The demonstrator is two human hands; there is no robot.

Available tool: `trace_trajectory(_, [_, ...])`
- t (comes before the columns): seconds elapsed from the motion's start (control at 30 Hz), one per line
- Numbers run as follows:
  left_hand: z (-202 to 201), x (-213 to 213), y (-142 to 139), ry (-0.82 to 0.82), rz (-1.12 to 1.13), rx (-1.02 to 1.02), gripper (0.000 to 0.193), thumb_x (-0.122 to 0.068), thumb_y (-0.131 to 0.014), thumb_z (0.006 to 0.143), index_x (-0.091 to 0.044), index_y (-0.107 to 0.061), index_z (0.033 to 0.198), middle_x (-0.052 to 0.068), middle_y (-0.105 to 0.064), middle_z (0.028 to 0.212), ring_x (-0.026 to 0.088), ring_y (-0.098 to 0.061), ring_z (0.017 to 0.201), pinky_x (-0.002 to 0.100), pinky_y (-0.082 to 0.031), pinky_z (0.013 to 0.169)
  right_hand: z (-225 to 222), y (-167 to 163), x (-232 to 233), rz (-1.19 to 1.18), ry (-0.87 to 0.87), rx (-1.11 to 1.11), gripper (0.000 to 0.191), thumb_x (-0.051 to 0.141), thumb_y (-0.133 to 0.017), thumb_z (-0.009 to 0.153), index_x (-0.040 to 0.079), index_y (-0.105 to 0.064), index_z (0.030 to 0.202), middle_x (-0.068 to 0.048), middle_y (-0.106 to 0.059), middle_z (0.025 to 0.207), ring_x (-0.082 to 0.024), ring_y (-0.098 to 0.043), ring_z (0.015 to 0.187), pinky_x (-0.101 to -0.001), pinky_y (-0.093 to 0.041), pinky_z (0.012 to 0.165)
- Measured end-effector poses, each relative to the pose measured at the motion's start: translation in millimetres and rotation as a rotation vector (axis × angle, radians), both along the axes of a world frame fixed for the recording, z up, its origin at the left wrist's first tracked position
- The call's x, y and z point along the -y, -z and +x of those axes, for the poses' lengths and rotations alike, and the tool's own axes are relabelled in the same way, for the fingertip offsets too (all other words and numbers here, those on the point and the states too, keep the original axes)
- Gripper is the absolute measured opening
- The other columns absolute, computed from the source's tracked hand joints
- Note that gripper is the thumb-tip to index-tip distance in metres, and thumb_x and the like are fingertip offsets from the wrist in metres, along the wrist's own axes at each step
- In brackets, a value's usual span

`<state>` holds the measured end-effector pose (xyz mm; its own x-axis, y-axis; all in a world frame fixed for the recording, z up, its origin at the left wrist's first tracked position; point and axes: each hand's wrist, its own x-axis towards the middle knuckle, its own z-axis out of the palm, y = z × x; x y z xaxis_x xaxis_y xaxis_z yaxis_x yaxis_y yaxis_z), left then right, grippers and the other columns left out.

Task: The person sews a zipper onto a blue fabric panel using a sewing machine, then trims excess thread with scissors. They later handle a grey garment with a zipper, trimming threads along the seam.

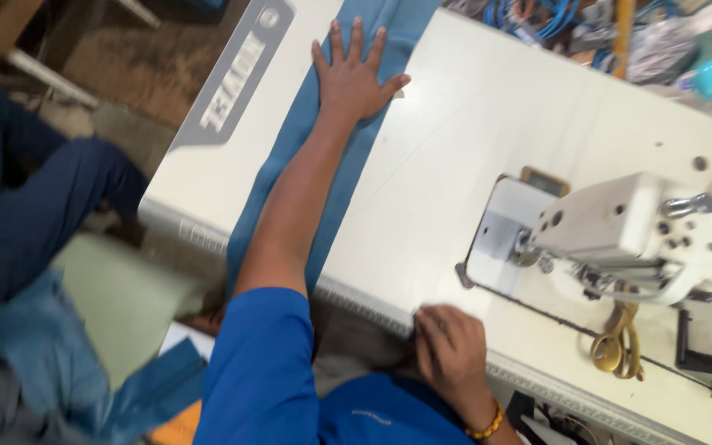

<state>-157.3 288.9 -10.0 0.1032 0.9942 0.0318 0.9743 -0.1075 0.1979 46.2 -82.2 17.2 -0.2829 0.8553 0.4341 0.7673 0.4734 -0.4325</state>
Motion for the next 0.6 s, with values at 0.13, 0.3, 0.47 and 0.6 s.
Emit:
trace_trajectory(0.13, [17.5,-46.7,-3.9,0.005,0.090,0.047,0.089,-0.081,-0.036,0.094,-0.026,-0.027,0.162,0.014,-0.016,0.170,0.044,-0.001,0.155,0.073,0.002,0.118,0.6,4.8,-4.3,0.039,0.010,0.017,0.035,0.006,-0.077,0.074,0.005,-0.070,0.108,-0.009,-0.069,0.111,-0.030,-0.065,0.105,-0.0427,-0.049,0.086])
trace_trajectory(0.3, [18.4,-74.7,-17.2,0.015,0.375,0.187,0.081,-0.073,-0.047,0.102,-0.015,-0.038,0.159,0.016,-0.029,0.167,0.042,-0.016,0.155,0.071,-0.012,0.119,0.3,7.3,-7.6,0.050,0.004,0.031,0.036,0.007,-0.077,0.074,0.006,-0.070,0.109,-0.008,-0.070,0.113,-0.029,-0.066,0.106,-0.0415,-0.050,0.086])
trace_trajectory(0.47, [-31.4,-33.8,-51.0,0.095,0.115,0.343,0.055,-0.056,-0.053,0.111,-0.009,-0.059,0.139,0.012,-0.064,0.143,0.031,-0.059,0.137,0.053,-0.048,0.110,-2.5,9.3,-3.0,0.042,0.032,0.066,0.035,0.007,-0.077,0.075,0.006,-0.070,0.109,-0.009,-0.069,0.111,-0.030,-0.065,0.105,-0.0437,-0.049,0.087])
trace_trajectory(0.6, [-107.1,108.2,-61.5,0.197,0.261,0.588,0.049,-0.045,-0.070,0.104,-0.006,-0.065,0.132,0.014,-0.072,0.123,0.030,-0.072,0.101,0.045,-0.056,0.091,-3.7,19.8,2.5,0.046,0.003,0.081,0.029,0.004,-0.078,0.081,0.004,-0.070,0.109,-0.011,-0.068,0.109,-0.031,-0.065,0.104,-0.0441,-0.047,0.086])
